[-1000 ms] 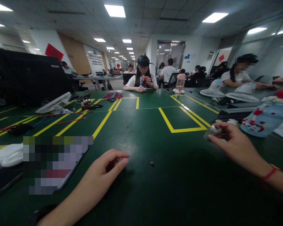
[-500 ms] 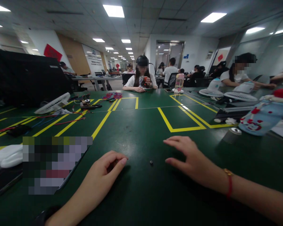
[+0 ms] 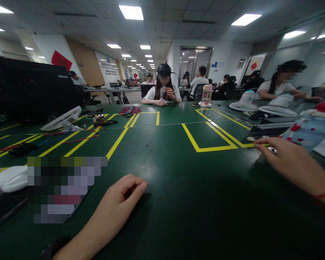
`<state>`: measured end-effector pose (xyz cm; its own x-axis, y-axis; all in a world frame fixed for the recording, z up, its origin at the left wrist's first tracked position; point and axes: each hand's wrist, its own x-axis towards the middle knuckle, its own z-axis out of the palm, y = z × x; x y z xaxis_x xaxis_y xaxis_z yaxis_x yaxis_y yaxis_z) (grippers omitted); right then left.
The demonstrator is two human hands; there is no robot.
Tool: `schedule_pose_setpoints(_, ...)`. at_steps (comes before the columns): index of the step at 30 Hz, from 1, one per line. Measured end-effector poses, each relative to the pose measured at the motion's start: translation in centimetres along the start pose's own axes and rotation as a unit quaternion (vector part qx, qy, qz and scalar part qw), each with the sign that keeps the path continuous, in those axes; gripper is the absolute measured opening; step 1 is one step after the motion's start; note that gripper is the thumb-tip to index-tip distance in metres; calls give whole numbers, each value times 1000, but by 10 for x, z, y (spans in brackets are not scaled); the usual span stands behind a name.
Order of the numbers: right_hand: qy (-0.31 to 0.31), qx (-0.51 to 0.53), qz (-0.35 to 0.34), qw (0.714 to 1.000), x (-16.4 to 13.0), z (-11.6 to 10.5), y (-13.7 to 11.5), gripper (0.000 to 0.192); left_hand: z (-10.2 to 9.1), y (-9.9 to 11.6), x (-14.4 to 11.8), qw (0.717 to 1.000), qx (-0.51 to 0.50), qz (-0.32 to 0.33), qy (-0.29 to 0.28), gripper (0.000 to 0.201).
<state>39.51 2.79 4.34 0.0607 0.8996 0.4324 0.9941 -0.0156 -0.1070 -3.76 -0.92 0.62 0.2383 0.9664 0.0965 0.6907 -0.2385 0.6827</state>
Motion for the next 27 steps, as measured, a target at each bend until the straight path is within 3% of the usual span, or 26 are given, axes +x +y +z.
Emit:
schedule_pose_setpoints(3, -52, -67, 83, 993, 4, -4, 35, 48, 0, 0, -1, 1000, -4, -2, 1, 25)
schedule_pose_setpoints(6, -60, -81, 115, 988, 9, -1, 49, 50, -1, -1, -2, 1000, -11, -5, 6, 24)
schedule_pose_setpoints(17, -60, -61, 193, 977, 15, -3, 62, 43, -1, 0, -2, 1000, -13, -8, 8, 25)
schedule_pose_setpoints(27, -90, 47, 180, 978, 15, 4, 71, 38, -2, -1, -2, 1000, -8, -1, 7, 24)
